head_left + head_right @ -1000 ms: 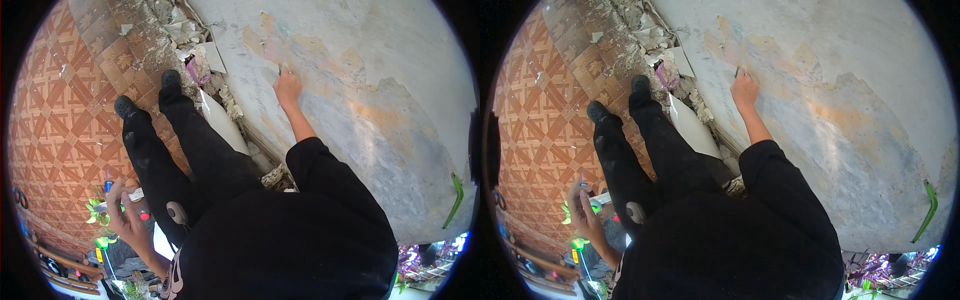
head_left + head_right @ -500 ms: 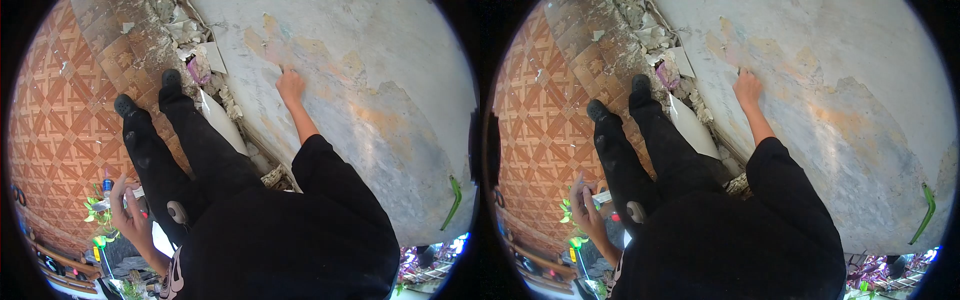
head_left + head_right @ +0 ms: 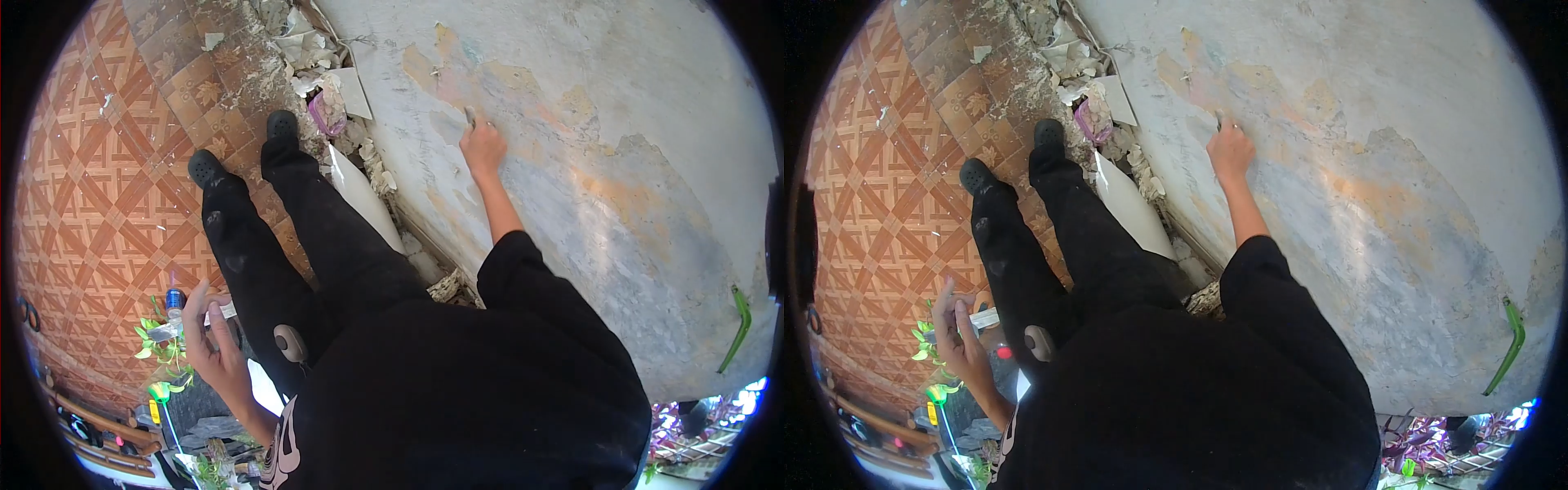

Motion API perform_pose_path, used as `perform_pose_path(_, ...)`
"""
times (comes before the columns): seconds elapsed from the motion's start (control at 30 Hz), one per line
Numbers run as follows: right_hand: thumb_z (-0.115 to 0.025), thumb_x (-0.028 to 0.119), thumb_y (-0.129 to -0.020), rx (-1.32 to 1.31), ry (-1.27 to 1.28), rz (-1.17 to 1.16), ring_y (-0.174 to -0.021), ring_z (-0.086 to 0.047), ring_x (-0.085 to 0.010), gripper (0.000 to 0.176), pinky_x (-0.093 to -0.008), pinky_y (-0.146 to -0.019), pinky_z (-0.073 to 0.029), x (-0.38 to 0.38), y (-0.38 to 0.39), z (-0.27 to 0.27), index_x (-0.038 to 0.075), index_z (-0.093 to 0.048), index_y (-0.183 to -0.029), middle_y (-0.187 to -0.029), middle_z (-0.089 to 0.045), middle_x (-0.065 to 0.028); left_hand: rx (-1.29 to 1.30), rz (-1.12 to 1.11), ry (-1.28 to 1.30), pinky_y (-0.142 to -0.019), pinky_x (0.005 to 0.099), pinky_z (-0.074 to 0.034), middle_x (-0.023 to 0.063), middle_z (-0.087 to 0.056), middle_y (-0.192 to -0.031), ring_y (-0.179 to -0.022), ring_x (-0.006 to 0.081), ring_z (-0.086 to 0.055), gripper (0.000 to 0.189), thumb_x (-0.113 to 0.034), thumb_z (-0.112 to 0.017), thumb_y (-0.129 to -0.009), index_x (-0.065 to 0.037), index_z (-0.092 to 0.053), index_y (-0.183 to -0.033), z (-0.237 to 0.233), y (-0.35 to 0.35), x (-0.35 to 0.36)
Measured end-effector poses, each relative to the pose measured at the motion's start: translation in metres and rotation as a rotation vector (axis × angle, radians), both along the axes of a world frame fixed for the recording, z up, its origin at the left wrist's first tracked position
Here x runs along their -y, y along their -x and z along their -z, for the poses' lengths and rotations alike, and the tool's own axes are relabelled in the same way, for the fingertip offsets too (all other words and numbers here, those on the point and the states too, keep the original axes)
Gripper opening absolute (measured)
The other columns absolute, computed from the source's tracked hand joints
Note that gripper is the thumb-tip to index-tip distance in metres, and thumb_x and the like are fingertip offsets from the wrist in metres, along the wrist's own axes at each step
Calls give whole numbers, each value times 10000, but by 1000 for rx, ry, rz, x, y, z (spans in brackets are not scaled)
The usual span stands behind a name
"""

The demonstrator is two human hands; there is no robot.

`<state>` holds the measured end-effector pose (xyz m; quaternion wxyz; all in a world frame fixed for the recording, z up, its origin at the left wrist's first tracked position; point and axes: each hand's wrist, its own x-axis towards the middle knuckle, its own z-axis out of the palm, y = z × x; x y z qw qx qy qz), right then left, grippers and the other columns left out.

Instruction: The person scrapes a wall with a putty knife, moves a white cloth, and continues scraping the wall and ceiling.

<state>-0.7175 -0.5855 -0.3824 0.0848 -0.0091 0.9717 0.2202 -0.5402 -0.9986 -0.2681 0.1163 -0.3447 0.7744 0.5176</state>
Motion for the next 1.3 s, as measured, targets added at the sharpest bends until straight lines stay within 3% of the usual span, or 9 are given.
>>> perform_pose_path(0.23,-574,113,-721,129,305,-345,-619,-607,-240,134,-349,-513,-477,89,-15,-22,146,-606,-846,-757,-619,-55,29,-146,-12,-758,265,-395,83,-555,-805,-784,136,-522,258,-20,-419,-884,21,-509,-1123,-18,-12,23)
perform_pose_path(0.3,-600,120,-701,-71,754,-625,-760,-609,-200,161,-322,-624,-508,135,-24,-48,168,-651,-846,-814,-624,-22,-33,-103,6,-766,267,-396,83,-559,-807,-783,139,-523,260,-20,-424,-881,18,-509,-1123,-24,-14,28)
perform_pose_path(0.4,-634,136,-650,-33,941,-811,-911,-575,-200,211,-354,-759,-506,198,-32,-102,164,-674,-856,-878,-620,-11,-34,-128,-15,-801,273,-399,93,-588,-830,-793,155,-544,249,-28,-458,-865,5,-533,-1101,-49,-10,39)
perform_pose_path(0.5,-642,158,-630,-63,1076,-886,-968,-555,-228,252,-405,-821,-487,242,-42,-144,140,-666,-881,-919,-615,-35,-134,-43,62,-726,228,-404,60,-589,-853,-807,101,-535,267,-61,-451,-888,-3,-515,-1141,-74,-9,59)
perform_pose_path(0.57,-650,168,-624,-114,1115,-920,-971,-556,-232,267,-409,-825,-484,267,-44,-172,136,-664,-888,-930,-616,-35,-214,-60,89,-797,256,-399,71,-593,-850,-813,114,-542,256,-63,-455,-885,1,-527,-1122,-98,-9,76)
perform_pose_path(0.83,-652,164,-656,-340,1172,-1052,-985,-559,-236,236,-415,-843,-485,331,-61,-275,128,-659,-889,-981,-616,-28,-485,-81,258,-722,268,-435,79,-601,-839,-795,138,-580,231,-34,-475,-869,-16,-554,-1085,-178,-30,143)
perform_pose_path(1.0,-645,183,-660,-506,1139,-1161,-1002,-552,-227,205,-411,-856,-485,352,-74,-315,147,-658,-862,-1039,-602,-6,-580,-44,304,-781,263,-420,65,-589,-874,-831,128,-558,221,-9,-493,-850,2,-562,-1059,-221,-28,152)
perform_pose_path(1.1,-656,208,-661,-543,1133,-1180,-1007,-549,-224,207,-404,-873,-476,362,-84,-335,151,-654,-860,-1072,-590,6,-856,133,405,-764,290,-449,94,-590,-892,-842,193,-581,206,5,-557,-795,-30,-608,-992,-240,-18,144)
perform_pose_path(1.3,-652,216,-669,-579,1142,-1180,-1026,-544,-227,176,-412,-900,-453,369,-105,-353,141,-648,-828,-1095,-579,5,-1046,480,680,-931,404,-335,110,-491,-1138,-1100,284,-413,336,-190,-653,-733,-85,-618,-1050,-274,-1,107)
